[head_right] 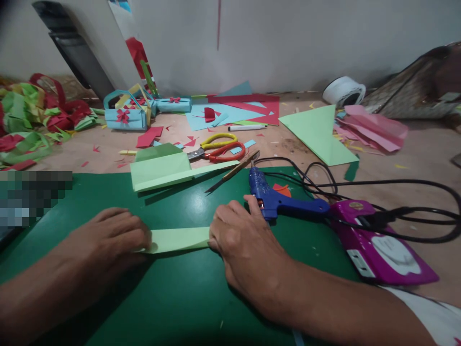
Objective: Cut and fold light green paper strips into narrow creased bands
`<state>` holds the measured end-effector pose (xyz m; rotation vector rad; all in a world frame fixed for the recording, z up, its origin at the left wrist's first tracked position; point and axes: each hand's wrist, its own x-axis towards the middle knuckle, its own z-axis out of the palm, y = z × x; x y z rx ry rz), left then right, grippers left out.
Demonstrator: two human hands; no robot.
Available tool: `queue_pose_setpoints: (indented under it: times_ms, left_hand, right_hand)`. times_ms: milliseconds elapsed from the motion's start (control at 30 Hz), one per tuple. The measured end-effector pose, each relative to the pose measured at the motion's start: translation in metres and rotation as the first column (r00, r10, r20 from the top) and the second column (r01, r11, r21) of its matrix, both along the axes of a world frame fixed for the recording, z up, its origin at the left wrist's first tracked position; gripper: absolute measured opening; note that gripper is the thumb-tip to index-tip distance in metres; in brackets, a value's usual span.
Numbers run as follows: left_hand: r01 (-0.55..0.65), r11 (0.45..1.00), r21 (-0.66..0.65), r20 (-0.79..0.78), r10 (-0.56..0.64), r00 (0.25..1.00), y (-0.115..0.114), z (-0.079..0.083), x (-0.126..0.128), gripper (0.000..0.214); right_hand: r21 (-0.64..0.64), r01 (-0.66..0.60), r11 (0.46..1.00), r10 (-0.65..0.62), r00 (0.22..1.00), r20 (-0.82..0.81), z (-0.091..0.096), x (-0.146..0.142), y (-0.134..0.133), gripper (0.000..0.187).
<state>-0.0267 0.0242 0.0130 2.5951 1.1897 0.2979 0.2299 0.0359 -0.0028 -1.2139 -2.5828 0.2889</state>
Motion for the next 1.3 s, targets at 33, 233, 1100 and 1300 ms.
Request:
queue_pose_setpoints:
  times_ms: [33, 233, 1100, 1300]
  left_hand:
    - [0.000, 1.000, 0.017, 0.023, 0.000, 1.000, -0.001, -0.004, 0.005, 0.025]
    - [-0.027, 0.998, 0.064, 0.077, 0.022, 0.997, -0.003, -0.009, 0.016, 0.031]
    - [-0.129, 0.990, 0.064, -0.082, 0.134, 0.988, 0.002, 0.001, 0.023, 0.030]
    - [-0.174, 0.983, 0.051, -0.136, 0.179, 0.974, 0.000, -0.003, 0.023, 0.032]
  right_hand:
    - [-0.007, 0.002, 1.000, -0.002, 1.000, 0.003, 0.001, 0.000, 0.000, 0.020]
    - [-0.049, 0.023, 0.999, -0.025, 0.999, -0.029, 0.006, -0.002, -0.001, 0.020]
    - [-0.014, 0.062, 0.998, -0.062, 0.997, -0.051, 0.007, -0.002, 0.001, 0.021]
    - [-0.001, 0.045, 0.999, -0.045, 0.999, -0.020, 0.009, -0.004, 0.005, 0.023]
